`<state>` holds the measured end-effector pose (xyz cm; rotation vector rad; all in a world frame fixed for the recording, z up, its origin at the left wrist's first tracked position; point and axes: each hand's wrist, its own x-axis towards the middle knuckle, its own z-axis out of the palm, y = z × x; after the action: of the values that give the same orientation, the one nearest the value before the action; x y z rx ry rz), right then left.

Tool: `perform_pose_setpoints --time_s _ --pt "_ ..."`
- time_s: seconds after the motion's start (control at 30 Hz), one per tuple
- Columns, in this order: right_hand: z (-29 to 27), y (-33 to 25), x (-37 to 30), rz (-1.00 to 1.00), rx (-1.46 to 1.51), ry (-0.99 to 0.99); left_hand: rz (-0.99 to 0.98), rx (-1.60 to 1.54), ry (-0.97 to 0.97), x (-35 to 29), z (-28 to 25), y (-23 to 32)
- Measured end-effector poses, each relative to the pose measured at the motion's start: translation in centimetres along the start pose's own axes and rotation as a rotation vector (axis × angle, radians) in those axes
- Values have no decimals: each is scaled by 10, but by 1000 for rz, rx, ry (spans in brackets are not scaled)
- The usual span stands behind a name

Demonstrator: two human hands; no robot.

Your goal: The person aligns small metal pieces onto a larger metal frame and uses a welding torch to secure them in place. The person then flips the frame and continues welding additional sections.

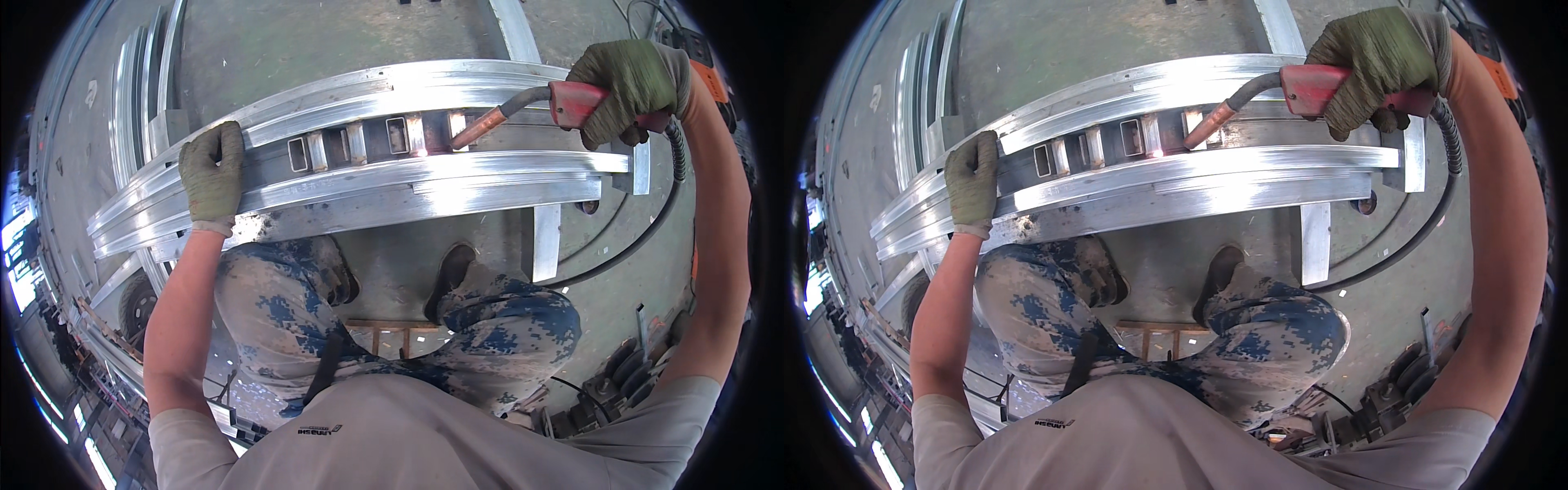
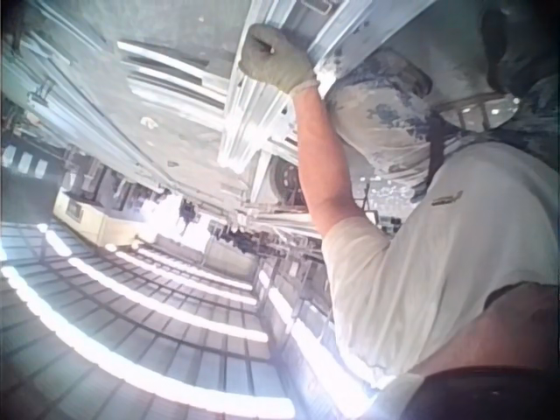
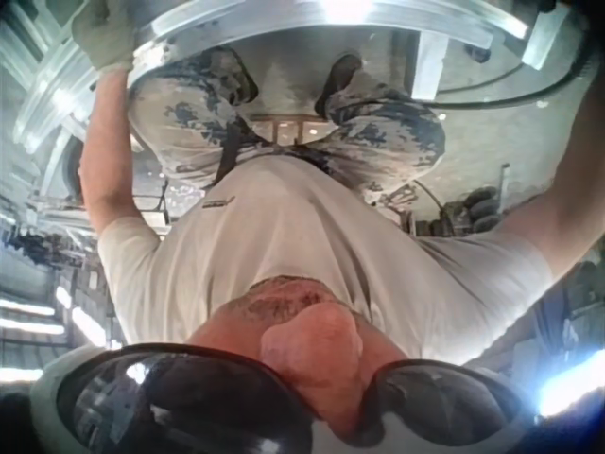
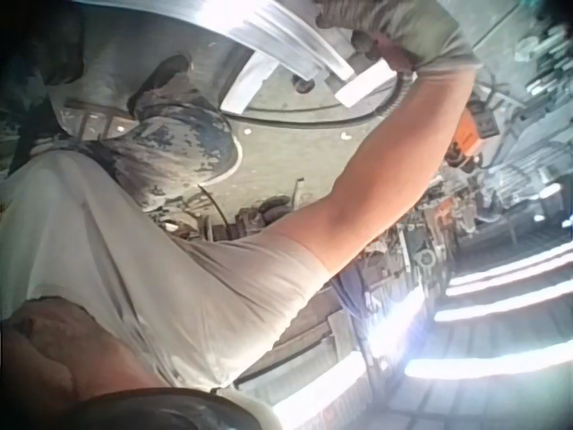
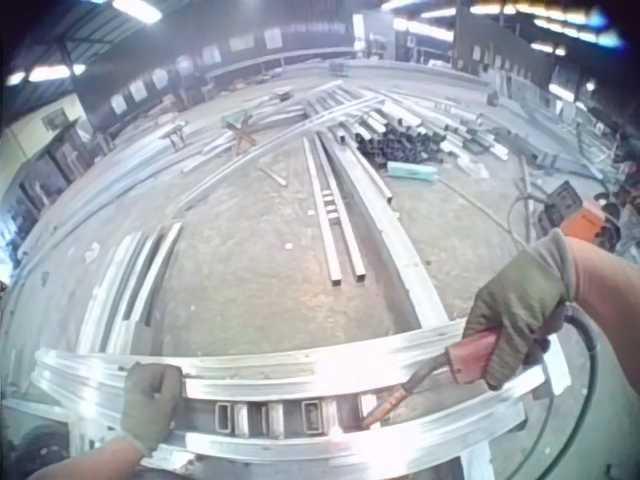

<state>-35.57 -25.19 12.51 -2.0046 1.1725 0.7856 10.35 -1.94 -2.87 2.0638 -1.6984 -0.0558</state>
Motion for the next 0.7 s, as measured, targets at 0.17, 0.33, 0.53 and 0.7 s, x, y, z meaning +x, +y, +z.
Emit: perform_pose_setpoints --time_s 0.17,0.33,0.53,0.7 --pt "-5 -10 -8 56 54 -69 -12 -38 -27 4 2 2" --pt "-1 -5 -8 54 87 -73 46 -27 16 4 3 2" --pt "-1 1 -5 37 123 -110 44 -61 5 6 0 9" --pt "-1 0 8 8 81 -65 -58 -63 -41 -1 -7 8"
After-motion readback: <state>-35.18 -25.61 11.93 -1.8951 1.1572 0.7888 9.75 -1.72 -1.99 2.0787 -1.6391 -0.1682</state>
